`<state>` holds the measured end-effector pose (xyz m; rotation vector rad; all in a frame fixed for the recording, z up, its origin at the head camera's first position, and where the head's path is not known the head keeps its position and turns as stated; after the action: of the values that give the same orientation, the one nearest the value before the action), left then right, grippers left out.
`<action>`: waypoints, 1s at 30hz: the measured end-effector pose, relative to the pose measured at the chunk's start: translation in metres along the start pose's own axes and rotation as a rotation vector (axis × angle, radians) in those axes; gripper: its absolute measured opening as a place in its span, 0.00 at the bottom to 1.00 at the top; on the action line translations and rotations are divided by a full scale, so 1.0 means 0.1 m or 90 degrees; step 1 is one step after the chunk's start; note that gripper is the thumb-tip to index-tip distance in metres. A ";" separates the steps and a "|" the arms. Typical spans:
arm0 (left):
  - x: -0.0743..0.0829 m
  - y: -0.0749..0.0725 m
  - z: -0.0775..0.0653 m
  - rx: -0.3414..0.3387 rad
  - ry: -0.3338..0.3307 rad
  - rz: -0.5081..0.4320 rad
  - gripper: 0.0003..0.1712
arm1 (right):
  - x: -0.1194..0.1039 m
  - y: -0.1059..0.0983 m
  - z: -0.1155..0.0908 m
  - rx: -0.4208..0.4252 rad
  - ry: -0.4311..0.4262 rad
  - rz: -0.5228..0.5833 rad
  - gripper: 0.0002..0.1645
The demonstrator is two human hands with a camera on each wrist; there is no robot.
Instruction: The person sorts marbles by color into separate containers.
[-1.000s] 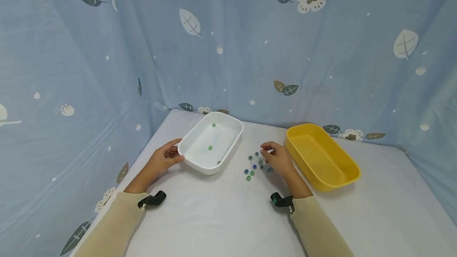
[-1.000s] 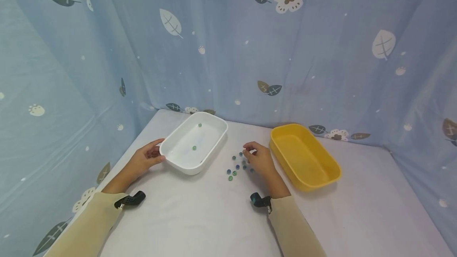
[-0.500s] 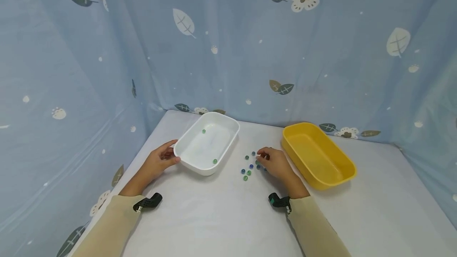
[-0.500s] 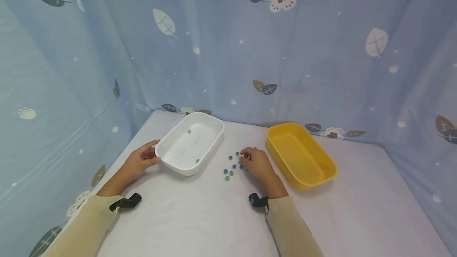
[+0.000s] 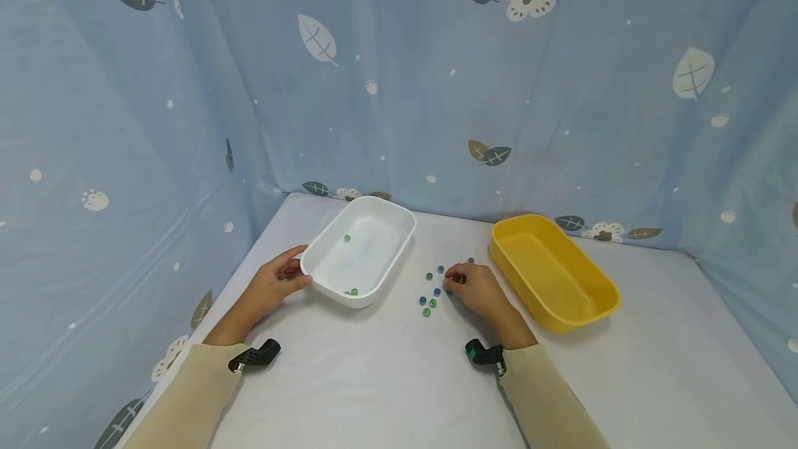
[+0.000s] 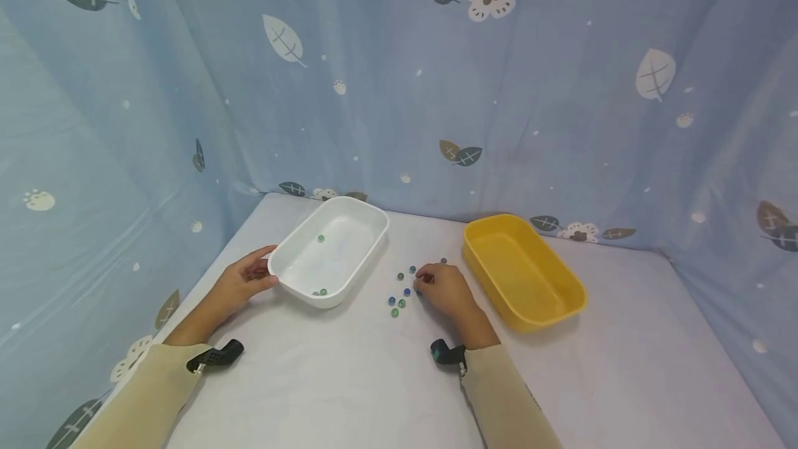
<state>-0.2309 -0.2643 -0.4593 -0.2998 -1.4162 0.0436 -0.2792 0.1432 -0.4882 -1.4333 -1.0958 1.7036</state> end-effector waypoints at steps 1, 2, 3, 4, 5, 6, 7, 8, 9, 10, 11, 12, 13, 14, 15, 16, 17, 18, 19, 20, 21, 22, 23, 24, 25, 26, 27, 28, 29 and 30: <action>0.00 0.00 0.00 -0.001 0.002 -0.002 0.40 | 0.00 0.01 0.00 -0.002 0.001 0.000 0.07; 0.00 0.00 0.00 -0.002 0.004 -0.004 0.40 | 0.00 0.01 0.00 -0.002 0.002 0.000 0.07; 0.01 0.00 0.00 -0.003 0.004 -0.005 0.40 | 0.00 0.01 0.00 -0.001 0.001 -0.002 0.07; 0.01 0.00 0.01 -0.003 0.005 -0.003 0.40 | 0.00 0.01 0.00 0.000 0.002 -0.004 0.07; 0.01 0.00 0.01 -0.002 0.006 -0.002 0.39 | 0.00 0.01 0.00 0.001 0.002 -0.006 0.07; 0.00 0.01 0.01 -0.001 0.007 -0.001 0.39 | 0.00 0.01 0.00 0.002 0.002 -0.009 0.07; 0.00 0.01 0.02 0.000 0.005 0.001 0.39 | 0.00 0.01 0.00 0.002 0.002 -0.011 0.07; 0.00 0.01 0.02 0.002 0.003 0.003 0.39 | 0.00 0.01 0.00 0.002 0.002 -0.013 0.07; 0.00 0.01 0.02 0.003 0.001 0.006 0.39 | 0.00 0.01 0.01 0.001 0.004 -0.014 0.07; 0.00 0.01 0.02 0.005 -0.001 0.007 0.40 | 0.00 0.02 0.01 0.000 0.004 -0.015 0.07; -0.01 0.01 0.02 0.005 -0.004 0.008 0.40 | 0.00 0.02 0.01 -0.001 0.005 -0.015 0.07; -0.01 0.01 0.02 0.006 -0.007 0.008 0.40 | 0.00 0.02 0.01 -0.002 0.005 -0.016 0.08; -0.01 0.01 0.02 0.006 -0.009 0.008 0.40 | 0.00 0.02 0.01 -0.002 0.006 -0.016 0.08; -0.02 0.01 0.02 0.007 -0.009 0.007 0.40 | 0.00 0.03 0.01 -0.002 0.007 -0.018 0.08; -0.02 0.00 0.02 0.006 -0.010 0.006 0.40 | 0.00 0.03 0.01 -0.003 0.007 -0.019 0.08; -0.02 0.00 0.02 0.006 -0.010 0.004 0.40 | 0.01 0.03 0.01 -0.002 0.006 -0.020 0.09; -0.03 0.00 0.02 0.005 -0.009 0.002 0.40 | 0.01 0.04 0.01 -0.001 0.007 -0.021 0.09; -0.03 -0.01 0.02 0.004 -0.008 -0.001 0.40 | 0.01 0.04 0.02 -0.001 0.007 -0.021 0.09; -0.03 -0.01 0.02 0.002 -0.006 -0.004 0.40 | 0.01 0.04 0.02 0.001 0.006 -0.021 0.08; -0.03 -0.01 0.02 0.000 -0.004 -0.005 0.40 | 0.01 0.05 0.02 0.002 0.004 -0.022 0.08; -0.03 -0.01 0.02 -0.001 -0.002 -0.006 0.40 | 0.01 0.05 0.02 0.003 0.001 -0.023 0.08; -0.03 -0.02 0.02 -0.001 -0.001 -0.008 0.40 | 0.01 0.05 0.02 0.005 -0.002 -0.024 0.08; -0.03 -0.02 0.02 -0.002 0.000 -0.009 0.40 | 0.01 0.05 0.03 0.006 -0.005 -0.026 0.08; -0.03 -0.02 0.02 -0.002 0.000 -0.011 0.40 | 0.01 0.05 0.02 0.007 -0.008 -0.029 0.08; -0.03 -0.02 0.02 -0.002 0.001 -0.009 0.40 | 0.01 0.05 0.02 0.008 -0.010 -0.031 0.08; -0.03 -0.02 0.02 -0.001 0.001 -0.008 0.40 | 0.01 0.05 0.02 0.009 -0.011 -0.034 0.08; -0.03 -0.01 0.02 -0.001 0.000 -0.007 0.40 | 0.01 0.05 0.02 0.010 -0.013 -0.036 0.08; -0.04 -0.01 0.02 -0.002 0.000 -0.008 0.40 | 0.01 0.05 0.02 0.012 -0.013 -0.037 0.08; -0.04 -0.01 0.02 -0.003 -0.001 -0.011 0.40 | 0.01 0.04 0.02 0.013 -0.012 -0.037 0.08; -0.05 -0.01 0.03 -0.004 -0.001 -0.013 0.40 | 0.01 0.04 0.01 0.015 -0.012 -0.037 0.08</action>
<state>-0.2343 -0.2659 -0.4631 -0.2915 -1.4217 0.0226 -0.2805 0.1420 -0.4924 -1.3602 -1.1141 1.6874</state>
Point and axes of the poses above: each hand's wrist, its own z-axis towards the middle knuckle, its own y-axis out of the palm, x = y × z, the point moved 1 cm from there along z, towards the middle knuckle, and after that the axes turned 11 degrees about -z, right-handed, at the moved point
